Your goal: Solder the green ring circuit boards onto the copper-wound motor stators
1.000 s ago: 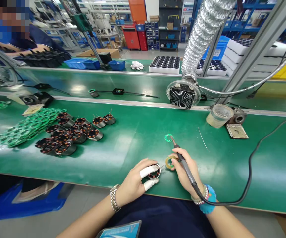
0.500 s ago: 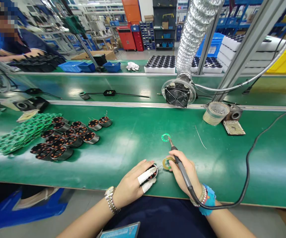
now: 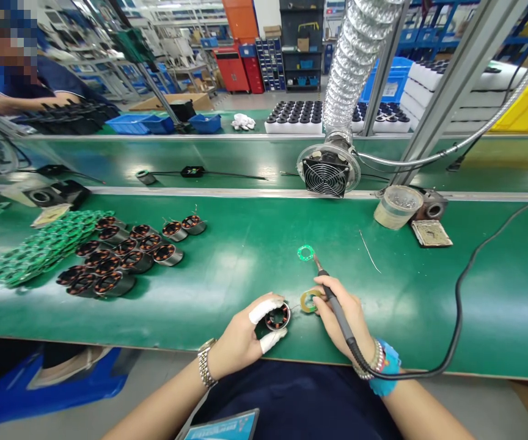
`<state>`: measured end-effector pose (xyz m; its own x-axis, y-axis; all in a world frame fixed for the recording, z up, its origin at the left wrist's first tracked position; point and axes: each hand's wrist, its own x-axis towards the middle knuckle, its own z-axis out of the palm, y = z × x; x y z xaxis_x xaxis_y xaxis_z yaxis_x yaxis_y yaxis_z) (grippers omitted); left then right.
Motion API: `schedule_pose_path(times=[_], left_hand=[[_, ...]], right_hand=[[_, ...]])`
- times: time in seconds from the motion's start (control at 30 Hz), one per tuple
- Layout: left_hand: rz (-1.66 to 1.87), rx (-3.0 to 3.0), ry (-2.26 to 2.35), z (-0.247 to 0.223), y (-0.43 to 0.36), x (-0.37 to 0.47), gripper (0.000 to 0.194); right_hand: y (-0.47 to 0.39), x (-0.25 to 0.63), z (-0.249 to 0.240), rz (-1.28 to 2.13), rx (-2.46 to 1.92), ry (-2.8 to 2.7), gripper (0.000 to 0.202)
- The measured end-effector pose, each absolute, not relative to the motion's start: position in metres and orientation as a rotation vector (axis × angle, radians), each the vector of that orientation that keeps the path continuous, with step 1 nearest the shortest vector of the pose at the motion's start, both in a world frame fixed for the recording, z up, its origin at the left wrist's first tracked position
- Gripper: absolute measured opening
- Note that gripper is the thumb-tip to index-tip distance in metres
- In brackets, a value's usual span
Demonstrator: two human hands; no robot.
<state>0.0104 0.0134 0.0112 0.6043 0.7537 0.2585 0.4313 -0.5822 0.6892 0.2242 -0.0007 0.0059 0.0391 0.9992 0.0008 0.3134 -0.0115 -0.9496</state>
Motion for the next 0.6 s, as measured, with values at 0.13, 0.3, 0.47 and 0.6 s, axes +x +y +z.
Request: schedule_pose_path(times=[0.13,0.3,0.47,0.6], left_hand=[[0.713,2.289,0.906,0.012,0.013,0.01,0.031],[0.612,2.518,0.903,0.017,0.014,0.012,0.021],[0.442,2.762,0.934,0.028,0.017,0.019,0.017],[0.381,2.796,0.918,0.034,0.019,0.024,0.013]], right_hand=[[0.0,0.225,0.005,0.918,-1.485,-1.48,0.029],[0.0,0.226,0.006,0.861,-1.478,-1.52,0.028],[-0.001,0.225,0.01,0.772,-1.482,-1.578,0.027],[-0.001,0.223,0.012,0.693,-1.491,-1.632,0.026]])
